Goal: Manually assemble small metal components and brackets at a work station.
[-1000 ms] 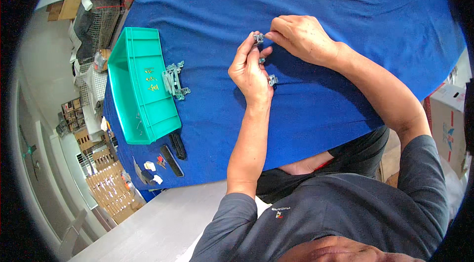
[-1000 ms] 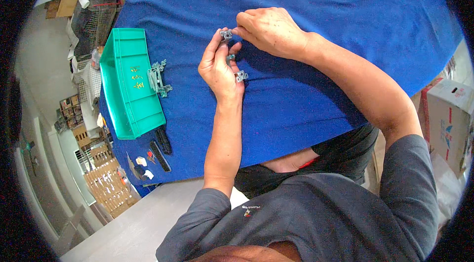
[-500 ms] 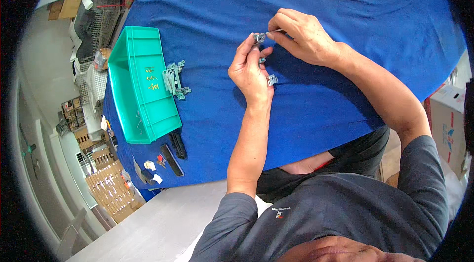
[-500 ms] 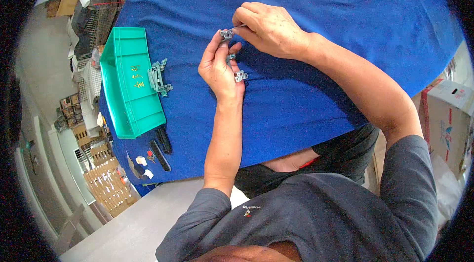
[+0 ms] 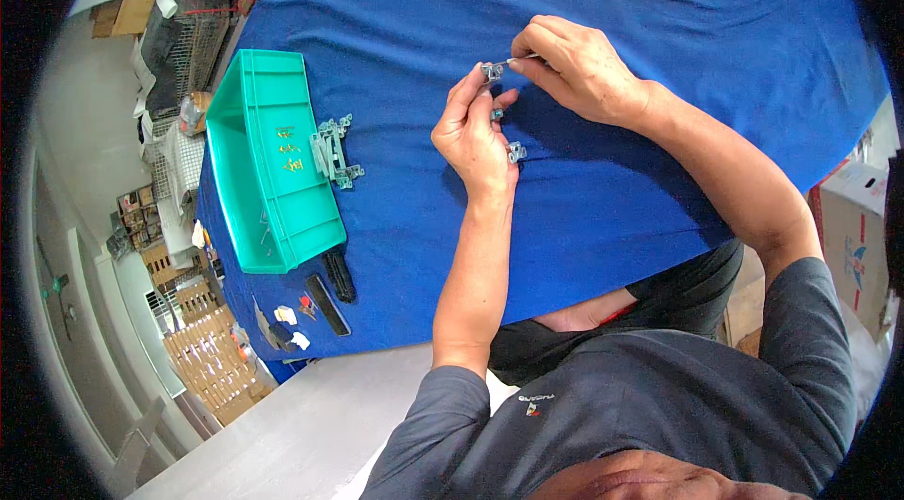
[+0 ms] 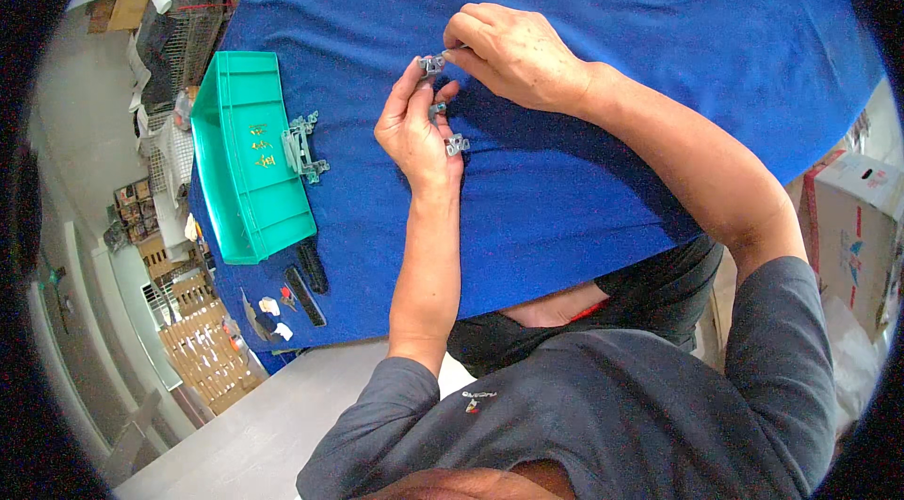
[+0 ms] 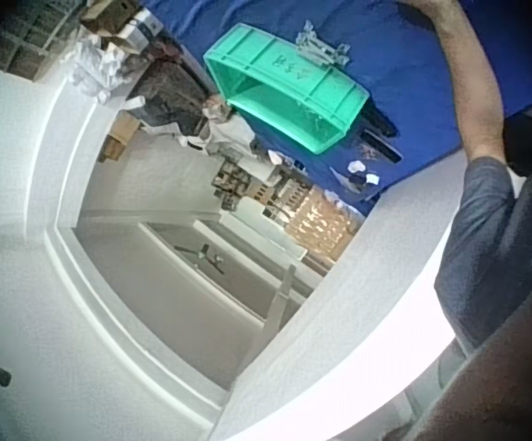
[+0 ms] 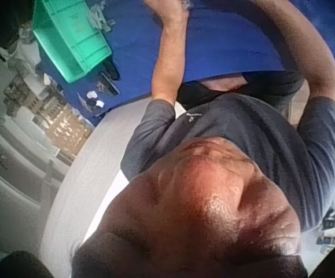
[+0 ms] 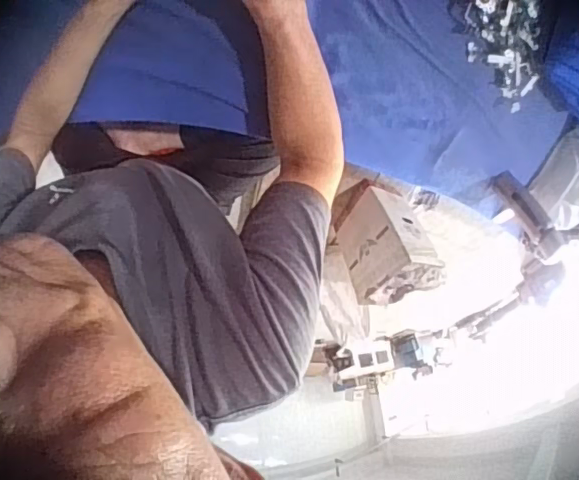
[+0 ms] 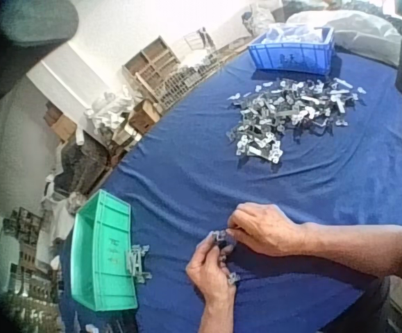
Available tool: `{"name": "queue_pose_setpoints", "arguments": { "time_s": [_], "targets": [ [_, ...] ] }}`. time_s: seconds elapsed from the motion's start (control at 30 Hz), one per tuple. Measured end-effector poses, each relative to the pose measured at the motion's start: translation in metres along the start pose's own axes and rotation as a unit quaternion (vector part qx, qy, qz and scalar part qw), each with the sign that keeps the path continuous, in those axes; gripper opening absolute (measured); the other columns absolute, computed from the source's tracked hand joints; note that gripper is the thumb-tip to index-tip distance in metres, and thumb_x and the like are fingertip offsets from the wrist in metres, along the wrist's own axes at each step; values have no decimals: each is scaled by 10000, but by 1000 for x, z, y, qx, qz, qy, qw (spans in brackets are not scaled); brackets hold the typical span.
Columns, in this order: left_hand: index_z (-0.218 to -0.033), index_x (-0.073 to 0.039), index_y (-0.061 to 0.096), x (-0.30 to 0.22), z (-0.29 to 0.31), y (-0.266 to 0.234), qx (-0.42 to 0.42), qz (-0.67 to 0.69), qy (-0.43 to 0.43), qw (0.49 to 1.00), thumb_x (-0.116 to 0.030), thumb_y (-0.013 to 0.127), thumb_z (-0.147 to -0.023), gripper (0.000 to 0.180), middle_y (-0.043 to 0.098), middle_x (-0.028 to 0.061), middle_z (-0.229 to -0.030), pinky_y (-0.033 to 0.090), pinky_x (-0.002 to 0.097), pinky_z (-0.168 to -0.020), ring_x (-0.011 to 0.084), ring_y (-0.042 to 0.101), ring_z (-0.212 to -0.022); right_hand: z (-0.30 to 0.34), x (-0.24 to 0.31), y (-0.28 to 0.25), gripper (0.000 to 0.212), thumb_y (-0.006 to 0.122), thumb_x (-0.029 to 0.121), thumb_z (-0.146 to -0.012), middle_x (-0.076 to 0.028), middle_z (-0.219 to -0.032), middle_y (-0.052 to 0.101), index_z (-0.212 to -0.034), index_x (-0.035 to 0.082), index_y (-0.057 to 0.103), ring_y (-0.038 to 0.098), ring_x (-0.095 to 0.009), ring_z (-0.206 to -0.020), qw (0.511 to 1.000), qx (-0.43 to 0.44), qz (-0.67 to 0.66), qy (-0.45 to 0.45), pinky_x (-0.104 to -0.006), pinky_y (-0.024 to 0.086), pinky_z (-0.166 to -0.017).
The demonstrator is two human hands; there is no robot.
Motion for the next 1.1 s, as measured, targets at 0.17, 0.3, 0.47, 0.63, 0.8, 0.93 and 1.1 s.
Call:
{"name": "queue_pose_setpoints", "arguments": {
  "time_s": [0.17,0.3,0.47,0.63,0.8,0.93,1.1],
  "targets": [
    [-1116,62,684,1,1,0,-1,-3,-3,1000,114,498,-917,277,693,158,-1064,636,326,-729,205,692,-930,1,1,1,146,641,168,-894,-112,-879,607,-920,48,563,625,-331,-845,1000,5,3,-9,-449,514,-695],
    [-1109,61,688,-1,0,2,11,3,13,1000,114,497,-917,275,686,148,-1069,636,322,-720,199,684,-939,1,1,5,150,642,175,-894,-111,-878,607,-922,48,566,625,-332,-847,1000,11,14,-7,-449,515,-696],
    [-1103,59,693,-3,-1,5,19,-14,24,999,119,495,-912,282,672,136,-1084,637,319,-714,191,673,-946,1,-4,5,176,634,207,-910,-113,-842,607,-878,45,572,629,-337,-818,1000,3,26,2,-452,515,-680],
    [-1107,53,697,-19,3,15,41,-105,121,986,115,501,-911,284,661,126,-1085,635,320,-723,175,659,-923,0,-13,5,268,618,268,-937,-152,-745,627,-802,44,557,641,-377,-722,997,31,70,21,-482,506,-619],
    [-1121,55,690,-13,1,3,17,-123,89,988,83,521,-911,271,685,141,-1087,625,338,-764,203,676,-944,2,-10,13,228,653,256,-889,-192,-834,667,-907,34,602,675,-393,-795,999,16,-11,36,-486,538,-651],
    [-1132,52,687,-8,1,-3,28,-139,82,987,82,514,-930,267,688,141,-1102,616,326,-761,198,678,-961,7,-8,18,271,657,242,-907,-138,-707,575,-771,47,527,624,-357,-687,999,-1,45,-22,-462,498,-585],
    [-1115,60,694,-7,1,-2,13,-99,55,993,106,484,-936,280,674,136,-1105,620,297,-733,180,669,-941,4,-2,8,248,637,258,-927,-147,-740,604,-818,44,574,636,-356,-710,1000,-10,-11,9,-469,500,-622]
  ]
}}
Point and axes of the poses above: each hand's wrist, its own z-axis away from the middle knuckle, its own y-axis out of the palm, x = y × z, the point moved 9 cm from there along -z, towards the middle knuckle
